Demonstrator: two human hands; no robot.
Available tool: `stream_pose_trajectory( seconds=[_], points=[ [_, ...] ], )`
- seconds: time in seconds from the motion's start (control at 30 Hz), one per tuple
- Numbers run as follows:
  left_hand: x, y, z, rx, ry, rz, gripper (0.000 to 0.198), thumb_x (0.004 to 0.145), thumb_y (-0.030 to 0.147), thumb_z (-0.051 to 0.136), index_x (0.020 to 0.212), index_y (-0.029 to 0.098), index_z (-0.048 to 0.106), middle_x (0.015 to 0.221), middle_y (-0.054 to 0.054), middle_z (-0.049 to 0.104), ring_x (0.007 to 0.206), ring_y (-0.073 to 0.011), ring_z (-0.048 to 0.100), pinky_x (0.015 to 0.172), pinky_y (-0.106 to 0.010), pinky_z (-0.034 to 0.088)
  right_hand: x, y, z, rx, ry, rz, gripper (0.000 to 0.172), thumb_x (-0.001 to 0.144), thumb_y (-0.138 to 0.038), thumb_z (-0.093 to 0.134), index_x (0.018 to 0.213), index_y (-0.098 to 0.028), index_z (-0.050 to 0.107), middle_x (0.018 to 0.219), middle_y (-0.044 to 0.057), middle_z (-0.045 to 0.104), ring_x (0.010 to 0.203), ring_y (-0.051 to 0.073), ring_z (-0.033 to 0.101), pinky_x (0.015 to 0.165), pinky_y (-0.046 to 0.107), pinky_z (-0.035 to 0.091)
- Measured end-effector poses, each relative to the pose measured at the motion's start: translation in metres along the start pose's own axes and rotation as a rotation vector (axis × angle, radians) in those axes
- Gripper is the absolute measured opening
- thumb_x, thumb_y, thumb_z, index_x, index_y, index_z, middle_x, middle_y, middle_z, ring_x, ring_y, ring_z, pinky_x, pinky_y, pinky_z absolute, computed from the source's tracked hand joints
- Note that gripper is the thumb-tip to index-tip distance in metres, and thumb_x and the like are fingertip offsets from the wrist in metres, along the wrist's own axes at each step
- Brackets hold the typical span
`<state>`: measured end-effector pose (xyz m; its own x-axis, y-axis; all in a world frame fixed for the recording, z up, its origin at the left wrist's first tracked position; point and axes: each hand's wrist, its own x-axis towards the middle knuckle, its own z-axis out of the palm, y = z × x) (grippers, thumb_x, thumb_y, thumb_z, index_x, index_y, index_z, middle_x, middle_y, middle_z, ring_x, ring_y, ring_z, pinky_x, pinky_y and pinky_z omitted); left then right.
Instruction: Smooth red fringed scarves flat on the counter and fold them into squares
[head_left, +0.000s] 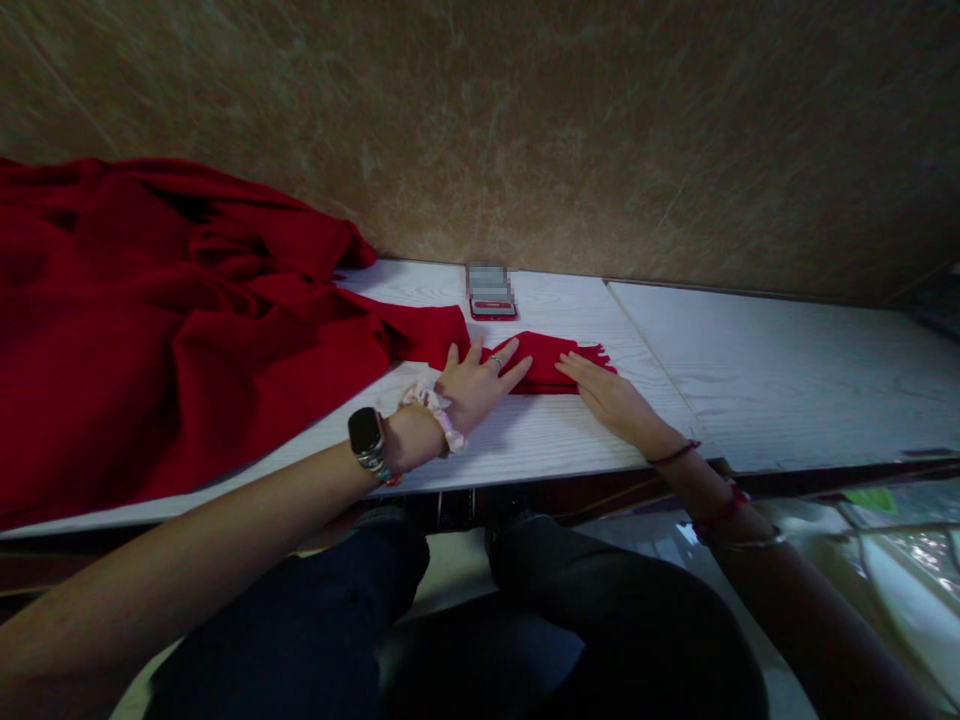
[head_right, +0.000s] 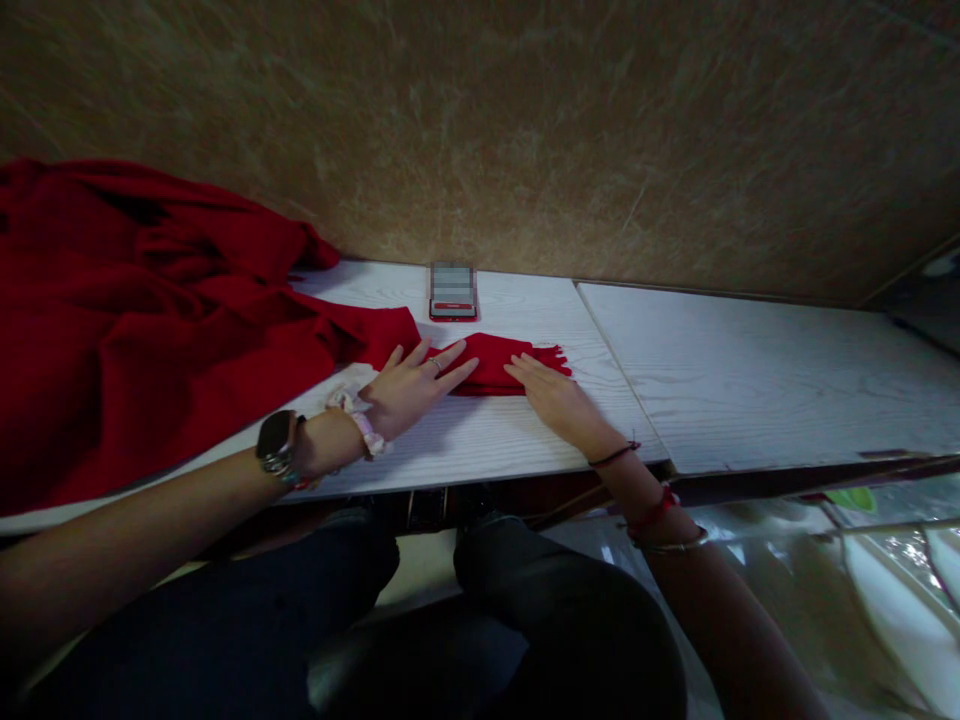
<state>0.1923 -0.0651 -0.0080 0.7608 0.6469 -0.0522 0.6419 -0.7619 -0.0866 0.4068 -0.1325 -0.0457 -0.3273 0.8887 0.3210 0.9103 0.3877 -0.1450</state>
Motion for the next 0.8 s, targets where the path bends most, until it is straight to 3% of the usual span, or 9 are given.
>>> stream_pose_trajectory(
  seconds=[0.2,0.3,0.37,0.47,0.57,0.8],
  points=[
    [-0.001,-0.008,0.013,-0.077,-0.139,-0.013,0.06,0.086,0.01,0.033,0.134,0.045,0.021,0.145,0.009,0.014,0.127,-0.0425,0.016,0.091,-0.065,0.027,-0.002,-0.001,-0.003,-0.013,-0.05,-0.031,0.042,0.084,-0.01,0.032,0.122,-0.013,0.049,0.131,0.01,0.046,0.126,0.018,0.033,0.103,0.042,0.032],
    [-0.002,-0.013,0.005,-0.101,-0.199,0.008,0.069,0.08,0.007,0.04,0.135,0.044,0.019,0.145,0.008,0.013,0.126,-0.0433,0.016,0.091,-0.064,0.029,-0.003,-0.002,-0.003,-0.035,-0.03,-0.058,0.042,0.083,-0.009,0.033,0.121,-0.012,0.05,0.13,0.012,0.046,0.125,0.019,0.034,0.102,0.042,0.032],
    [0.001,-0.012,-0.003,-0.115,-0.208,0.0,0.064,0.081,0.011,0.04,0.136,0.04,0.022,0.145,0.004,0.018,0.125,-0.0429,0.02,0.09,-0.062,0.03,-0.004,-0.002,-0.002,-0.05,-0.005,-0.085,0.042,0.082,-0.008,0.034,0.12,-0.01,0.051,0.13,0.013,0.047,0.125,0.019,0.034,0.102,0.041,0.033],
    [0.012,-0.007,-0.007,-0.106,-0.07,-0.005,0.047,0.088,0.024,0.035,0.134,0.029,0.032,0.142,-0.004,0.027,0.124,-0.0382,0.029,0.091,-0.058,0.033,-0.003,-0.003,-0.002,-0.069,0.026,-0.118,0.041,0.081,-0.008,0.036,0.119,-0.008,0.052,0.128,0.014,0.048,0.125,0.02,0.034,0.102,0.042,0.033],
    [0.029,-0.004,0.003,-0.081,0.109,0.07,0.043,0.09,0.029,0.03,0.133,0.023,0.035,0.142,-0.005,0.026,0.128,-0.0313,0.023,0.095,-0.052,0.032,-0.003,-0.005,-0.004,-0.076,0.022,-0.109,0.04,0.081,-0.011,0.038,0.119,-0.01,0.052,0.128,0.014,0.048,0.125,0.021,0.033,0.101,0.043,0.033],
    [0.041,-0.011,0.029,-0.147,0.071,0.123,0.05,0.091,0.039,0.027,0.138,0.024,0.023,0.144,-0.002,0.019,0.129,-0.0314,0.021,0.101,-0.048,0.023,-0.012,-0.006,-0.009,-0.031,-0.02,0.026,0.038,0.087,-0.023,0.035,0.121,-0.014,0.051,0.127,0.011,0.05,0.122,0.02,0.039,0.1,0.044,0.034]
  ],
)
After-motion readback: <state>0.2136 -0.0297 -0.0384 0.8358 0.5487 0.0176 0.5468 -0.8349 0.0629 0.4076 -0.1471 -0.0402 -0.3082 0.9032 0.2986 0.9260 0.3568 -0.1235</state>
